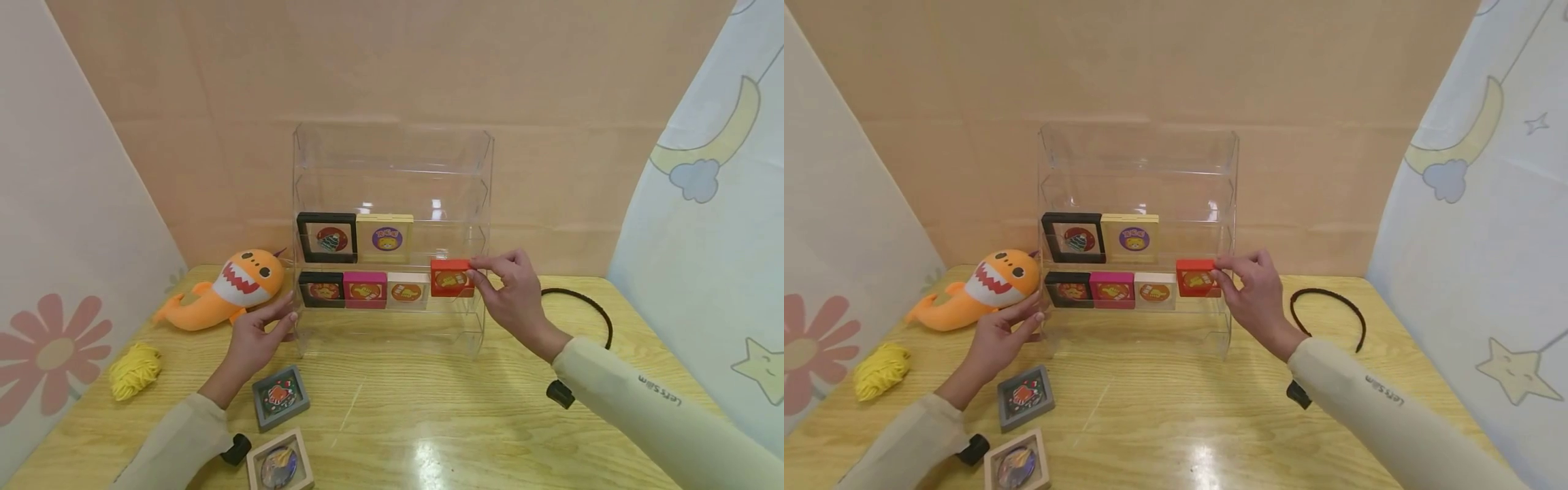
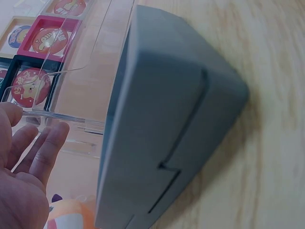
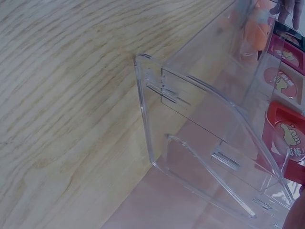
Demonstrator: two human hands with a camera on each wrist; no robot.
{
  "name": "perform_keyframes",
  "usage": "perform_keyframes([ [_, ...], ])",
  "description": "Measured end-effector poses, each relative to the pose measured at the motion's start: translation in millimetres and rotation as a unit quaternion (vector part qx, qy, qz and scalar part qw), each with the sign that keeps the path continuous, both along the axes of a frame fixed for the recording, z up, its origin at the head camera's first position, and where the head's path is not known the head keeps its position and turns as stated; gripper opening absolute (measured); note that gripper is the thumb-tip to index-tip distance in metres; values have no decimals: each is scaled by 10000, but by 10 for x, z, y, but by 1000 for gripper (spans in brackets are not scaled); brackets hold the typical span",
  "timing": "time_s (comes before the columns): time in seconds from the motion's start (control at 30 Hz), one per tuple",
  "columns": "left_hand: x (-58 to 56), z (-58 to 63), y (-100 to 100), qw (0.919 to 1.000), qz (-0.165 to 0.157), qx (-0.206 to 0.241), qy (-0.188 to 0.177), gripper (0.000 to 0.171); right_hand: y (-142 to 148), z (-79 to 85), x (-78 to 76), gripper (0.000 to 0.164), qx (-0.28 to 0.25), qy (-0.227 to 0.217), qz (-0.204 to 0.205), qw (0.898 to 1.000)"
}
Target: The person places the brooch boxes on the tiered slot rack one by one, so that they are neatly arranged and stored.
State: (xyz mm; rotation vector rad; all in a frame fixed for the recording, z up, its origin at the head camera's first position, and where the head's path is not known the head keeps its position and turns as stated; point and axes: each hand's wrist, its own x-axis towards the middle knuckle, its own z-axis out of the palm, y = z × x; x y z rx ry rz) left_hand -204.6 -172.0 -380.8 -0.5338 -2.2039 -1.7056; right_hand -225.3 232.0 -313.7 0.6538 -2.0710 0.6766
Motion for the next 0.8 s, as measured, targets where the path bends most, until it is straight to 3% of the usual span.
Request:
perform_keyframes([
  [0.13, 87, 119, 49, 10000, 37, -56, -17, 37, 0, -45, 0, 22, 106, 89, -29, 9999],
  [0.3, 121, 170, 70, 9999, 85, -84, -121, 37, 3, -110, -15, 22, 170, 175, -38, 9997],
  [0.63, 112, 163, 72, 9998, 77, -134, -106, 37, 20, -194, -14, 19, 298, -2, -217, 9993],
  [0.8, 31, 51, 19, 9999, 56, -79, -107, 38, 17, -197, -15, 19, 346, 2, -194, 9992],
])
